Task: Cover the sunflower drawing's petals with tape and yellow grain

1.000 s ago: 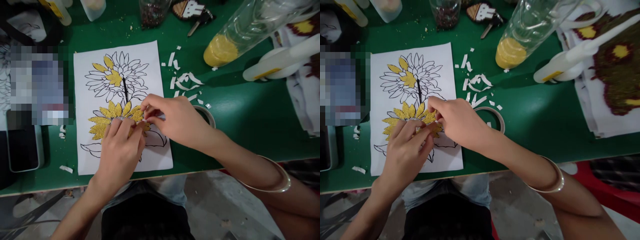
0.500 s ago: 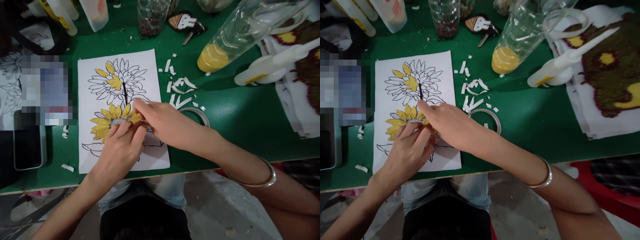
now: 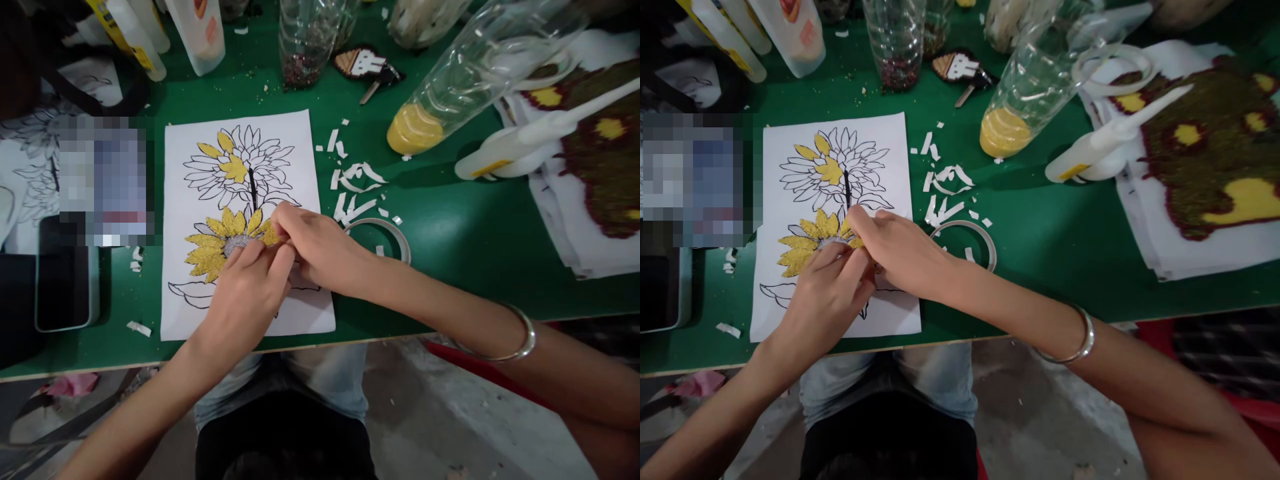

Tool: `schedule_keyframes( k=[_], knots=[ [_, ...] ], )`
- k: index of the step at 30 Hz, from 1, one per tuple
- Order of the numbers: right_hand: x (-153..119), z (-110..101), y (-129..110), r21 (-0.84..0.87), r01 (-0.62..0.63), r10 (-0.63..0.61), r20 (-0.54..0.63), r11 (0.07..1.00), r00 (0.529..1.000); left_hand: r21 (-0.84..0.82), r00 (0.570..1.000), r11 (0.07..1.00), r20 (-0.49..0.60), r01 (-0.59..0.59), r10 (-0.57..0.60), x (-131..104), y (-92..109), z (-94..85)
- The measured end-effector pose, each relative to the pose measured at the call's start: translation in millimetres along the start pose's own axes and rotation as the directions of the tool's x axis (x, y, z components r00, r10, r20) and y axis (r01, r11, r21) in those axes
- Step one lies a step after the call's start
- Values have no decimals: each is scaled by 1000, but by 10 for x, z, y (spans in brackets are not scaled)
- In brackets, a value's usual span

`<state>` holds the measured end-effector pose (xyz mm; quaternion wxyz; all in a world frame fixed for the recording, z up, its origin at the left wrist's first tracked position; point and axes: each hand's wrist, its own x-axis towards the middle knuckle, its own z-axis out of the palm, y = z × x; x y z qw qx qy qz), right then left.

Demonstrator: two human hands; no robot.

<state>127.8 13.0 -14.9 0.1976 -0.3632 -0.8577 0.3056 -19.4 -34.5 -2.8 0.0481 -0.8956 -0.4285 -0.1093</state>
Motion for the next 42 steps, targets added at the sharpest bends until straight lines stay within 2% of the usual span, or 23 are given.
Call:
schedule_keyframes(
  k=[11,20,32,42],
  knots=[
    [-27,1,71,149,43,-40,-25,988,999,57,999,998,25,36,-37,38,75,-14],
    [-50,19,128,198,-40,42,-2,979,999,66,997,998,72,-19,14,-33,98,-43],
    [-56,-15,154,213,-1,2,-3,977,1000,20,992,998,109,-58,55,5,84,-121],
    [-77,-82,125,251,-28,23,22,968,999,5,991,996,103,-85,84,-6,60,-122]
  ],
)
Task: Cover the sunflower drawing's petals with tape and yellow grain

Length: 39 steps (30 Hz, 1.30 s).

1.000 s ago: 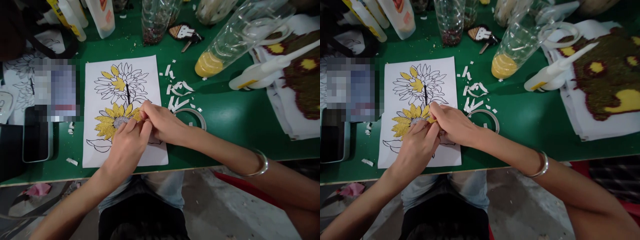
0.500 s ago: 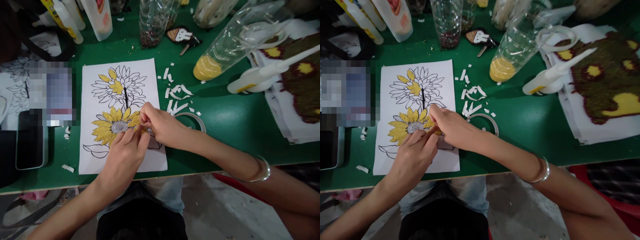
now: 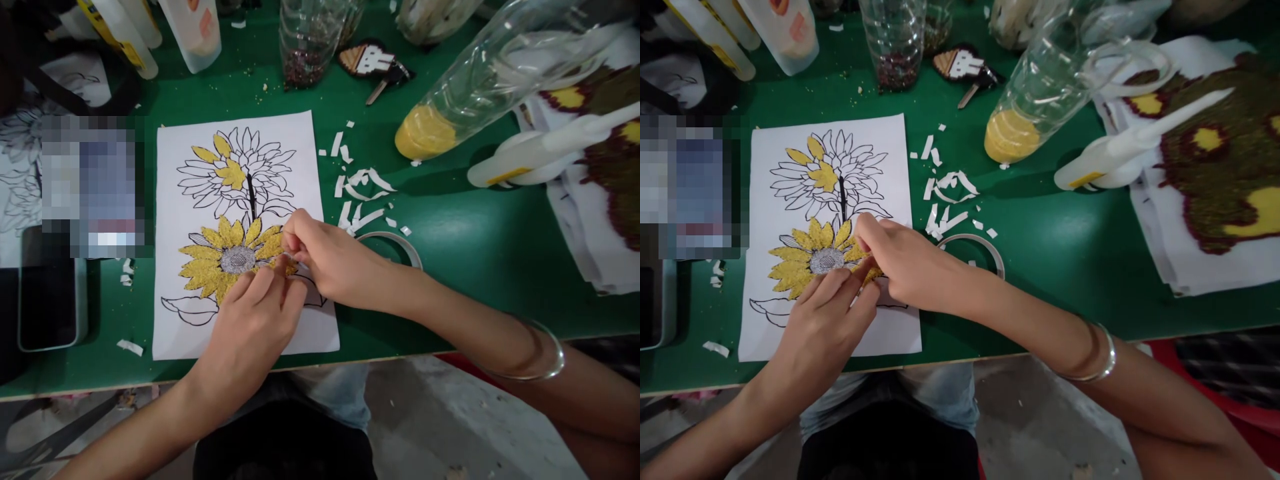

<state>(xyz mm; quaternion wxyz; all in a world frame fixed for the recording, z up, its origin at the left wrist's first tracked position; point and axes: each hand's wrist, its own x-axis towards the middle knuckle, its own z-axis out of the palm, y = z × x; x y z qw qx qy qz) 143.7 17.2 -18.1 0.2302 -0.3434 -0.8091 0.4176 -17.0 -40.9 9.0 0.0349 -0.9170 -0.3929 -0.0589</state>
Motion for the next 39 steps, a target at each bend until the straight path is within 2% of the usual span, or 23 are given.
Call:
schedule_keyframes(
  k=[6,11,14,18,20,23,27,30,33,36,39],
  knots=[
    [-42,-72,-65,-4,-46,45,-130,999,991,44,1000,999,-8,15,-15,2,22,22],
    [-40,-61,-66,-17,-45,41,-179,999,983,35,998,998,-29,56,-55,-35,35,41],
    [-39,-51,-49,49,-40,49,-210,998,976,1,995,997,-60,82,-82,-77,31,71],
    [-47,-69,-59,232,-38,96,-243,972,965,-81,979,984,-111,160,-168,-134,15,138],
    [-56,-86,-86,324,-44,121,-219,945,968,-133,955,967,-178,216,-238,-143,4,157],
    [-73,-107,-142,424,-61,118,-108,903,987,-182,909,939,-251,292,-332,-121,-17,143],
    [-89,-114,-201,491,-88,85,28,867,996,-211,898,932,-274,293,-344,-72,-40,97],
    [-92,-121,-213,508,-98,85,49,856,995,-237,886,932,-316,274,-341,-71,-42,78],
    [-81,-132,-190,381,-90,128,-75,920,989,-276,873,926,-344,258,-345,-106,-24,71],
    [-61,-122,-131,47,-76,84,-213,996,974,-340,880,912,-328,228,-343,-149,19,74],
    [-44,-74,-59,-267,-7,-37,-162,964,986,-394,912,899,-267,191,-311,-183,78,95]
  ],
)
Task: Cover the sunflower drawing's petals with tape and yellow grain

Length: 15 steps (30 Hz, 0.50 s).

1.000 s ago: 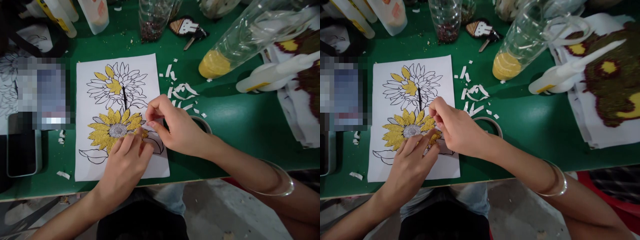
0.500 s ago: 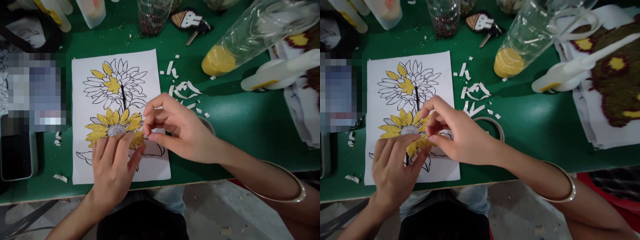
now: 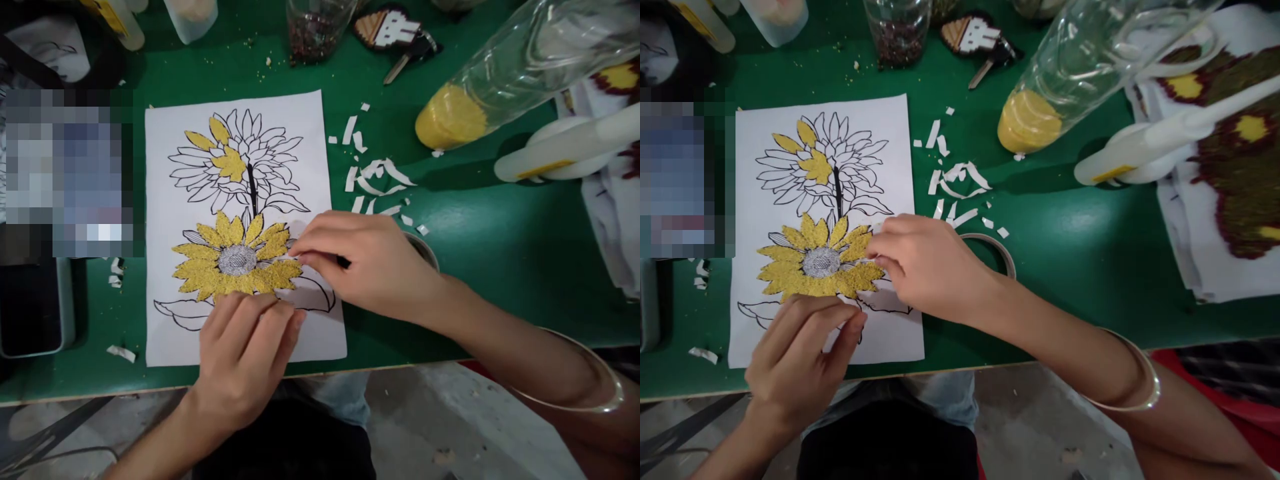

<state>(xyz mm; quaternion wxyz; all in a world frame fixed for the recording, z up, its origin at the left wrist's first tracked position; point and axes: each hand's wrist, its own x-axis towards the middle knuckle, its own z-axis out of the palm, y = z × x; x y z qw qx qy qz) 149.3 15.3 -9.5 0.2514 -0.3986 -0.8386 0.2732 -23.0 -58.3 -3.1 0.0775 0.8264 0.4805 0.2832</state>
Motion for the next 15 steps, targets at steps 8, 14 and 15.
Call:
schedule_keyframes(
  k=[8,14,15],
  knots=[
    [-2,71,29,-179,99,-80,105,979,991,-81,997,996,75,20,-14,-100,50,62],
    [-11,51,33,-205,159,-134,133,966,982,-69,996,997,79,35,-29,-125,44,69],
    [-11,51,34,-196,150,-127,127,969,984,-66,996,997,77,39,-34,-127,41,71]
  ],
)
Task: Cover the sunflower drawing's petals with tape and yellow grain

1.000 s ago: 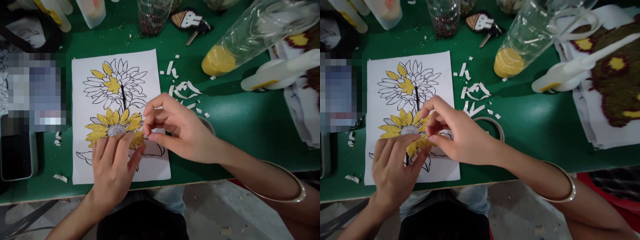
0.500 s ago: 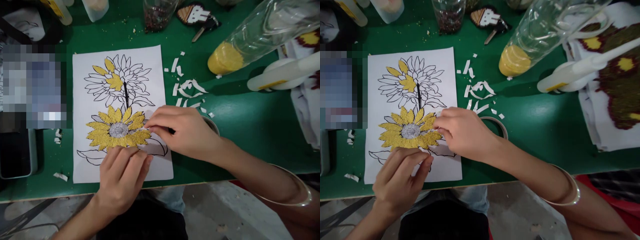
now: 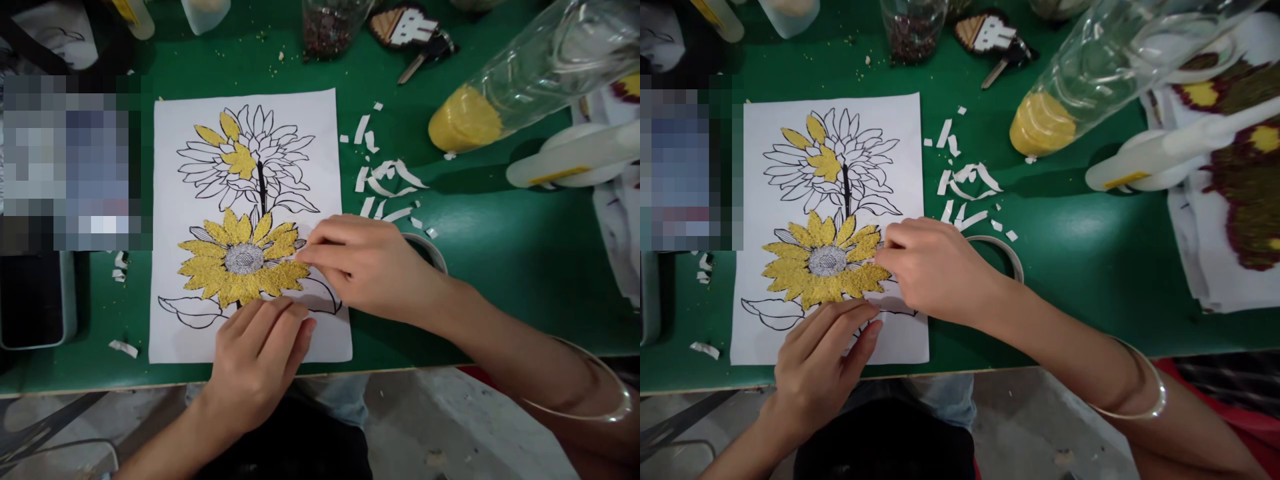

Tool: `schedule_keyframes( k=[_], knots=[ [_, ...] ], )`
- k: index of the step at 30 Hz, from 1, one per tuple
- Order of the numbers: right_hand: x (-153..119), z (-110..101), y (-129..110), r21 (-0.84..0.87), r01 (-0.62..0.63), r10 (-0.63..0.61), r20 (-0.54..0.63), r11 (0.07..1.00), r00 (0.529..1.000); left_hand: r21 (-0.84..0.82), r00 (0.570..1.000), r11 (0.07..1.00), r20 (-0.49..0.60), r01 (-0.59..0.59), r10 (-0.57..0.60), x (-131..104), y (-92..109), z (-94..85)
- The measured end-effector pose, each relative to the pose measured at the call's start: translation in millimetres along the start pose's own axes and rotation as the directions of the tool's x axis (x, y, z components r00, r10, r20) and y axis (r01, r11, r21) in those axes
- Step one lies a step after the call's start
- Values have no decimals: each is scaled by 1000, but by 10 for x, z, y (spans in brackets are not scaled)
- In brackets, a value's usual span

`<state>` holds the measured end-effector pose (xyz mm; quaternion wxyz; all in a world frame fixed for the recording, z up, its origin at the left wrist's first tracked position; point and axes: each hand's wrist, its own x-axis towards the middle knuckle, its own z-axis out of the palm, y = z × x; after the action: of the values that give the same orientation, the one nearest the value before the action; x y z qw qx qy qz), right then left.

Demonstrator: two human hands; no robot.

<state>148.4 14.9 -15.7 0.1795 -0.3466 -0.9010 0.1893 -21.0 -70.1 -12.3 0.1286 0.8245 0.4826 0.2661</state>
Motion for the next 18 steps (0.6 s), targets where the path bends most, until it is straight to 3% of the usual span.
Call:
schedule_keyframes(
  k=[10,18],
  knots=[
    [29,44,-28,43,-23,22,12,999,1000,20,1000,1000,4,24,-24,-1,-9,15],
    [52,-47,-16,138,-156,165,-61,978,984,8,1000,1000,-4,25,-25,-6,-26,17]
  ],
)
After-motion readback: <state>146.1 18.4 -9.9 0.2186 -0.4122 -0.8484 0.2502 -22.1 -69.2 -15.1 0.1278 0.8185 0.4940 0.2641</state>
